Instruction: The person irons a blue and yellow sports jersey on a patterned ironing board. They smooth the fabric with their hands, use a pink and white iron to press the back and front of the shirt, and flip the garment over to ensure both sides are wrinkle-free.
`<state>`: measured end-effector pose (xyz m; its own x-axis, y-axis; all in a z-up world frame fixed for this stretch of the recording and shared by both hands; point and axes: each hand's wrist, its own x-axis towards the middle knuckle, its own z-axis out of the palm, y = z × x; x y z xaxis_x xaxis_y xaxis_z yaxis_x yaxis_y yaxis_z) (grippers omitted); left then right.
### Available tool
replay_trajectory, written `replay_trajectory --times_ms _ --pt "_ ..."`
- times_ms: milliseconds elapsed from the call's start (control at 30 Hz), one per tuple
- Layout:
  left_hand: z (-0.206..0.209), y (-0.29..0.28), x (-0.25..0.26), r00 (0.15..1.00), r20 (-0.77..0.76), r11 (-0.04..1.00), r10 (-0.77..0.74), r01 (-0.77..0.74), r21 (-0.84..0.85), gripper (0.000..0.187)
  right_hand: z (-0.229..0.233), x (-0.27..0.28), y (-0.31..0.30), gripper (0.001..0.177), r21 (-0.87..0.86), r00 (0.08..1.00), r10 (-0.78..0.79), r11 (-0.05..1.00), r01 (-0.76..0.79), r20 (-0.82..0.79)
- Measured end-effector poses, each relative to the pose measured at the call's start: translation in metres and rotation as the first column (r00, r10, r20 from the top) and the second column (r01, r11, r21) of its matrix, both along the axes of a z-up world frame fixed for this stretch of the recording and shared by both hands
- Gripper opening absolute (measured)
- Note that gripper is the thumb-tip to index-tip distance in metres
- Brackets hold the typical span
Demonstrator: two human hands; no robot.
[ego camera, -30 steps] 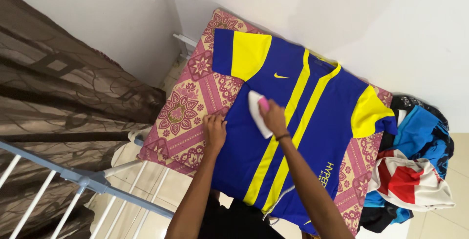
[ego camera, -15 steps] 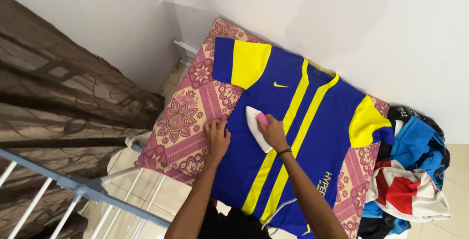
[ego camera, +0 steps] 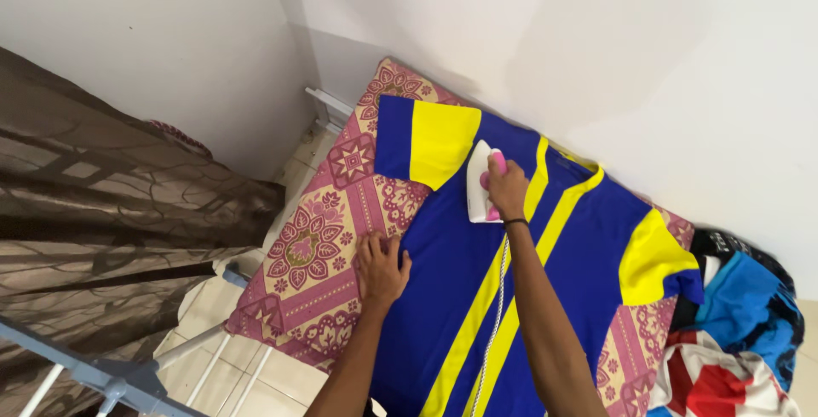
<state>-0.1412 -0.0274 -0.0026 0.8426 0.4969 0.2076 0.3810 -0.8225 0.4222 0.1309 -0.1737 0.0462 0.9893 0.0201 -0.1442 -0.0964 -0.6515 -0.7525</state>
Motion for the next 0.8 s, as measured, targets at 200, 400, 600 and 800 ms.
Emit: replay_trajectory --times_ms 200,400,600,800 --pt "0.001 0.003 0.003 0.999 -0.002 0.999 -0.047 0.046 -0.011 0.039 0.006 0.026 0.031 0.050 0.068 1.000 -0.022 0.997 0.021 0.019" --pt "0.004 0.004 0.002 0.996 0.041 0.996 -0.085 0.087 -0.034 0.040 -0.038 0.064 0.062 0.051 -0.130 0.967 0.133 0.986 -0.107 0.217" --pt "-0.001 0.004 0.002 0.996 0.060 0.996 -0.073 0.076 -0.046 0.044 -0.071 0.081 0.119 0.053 -0.188 0.895 0.311 0.947 -0.262 0.320" --pt "0.005 0.005 0.003 0.993 0.103 0.998 -0.051 0.055 -0.036 0.044 -0.053 0.069 0.165 0.054 -0.117 0.930 0.297 0.954 -0.277 0.215"
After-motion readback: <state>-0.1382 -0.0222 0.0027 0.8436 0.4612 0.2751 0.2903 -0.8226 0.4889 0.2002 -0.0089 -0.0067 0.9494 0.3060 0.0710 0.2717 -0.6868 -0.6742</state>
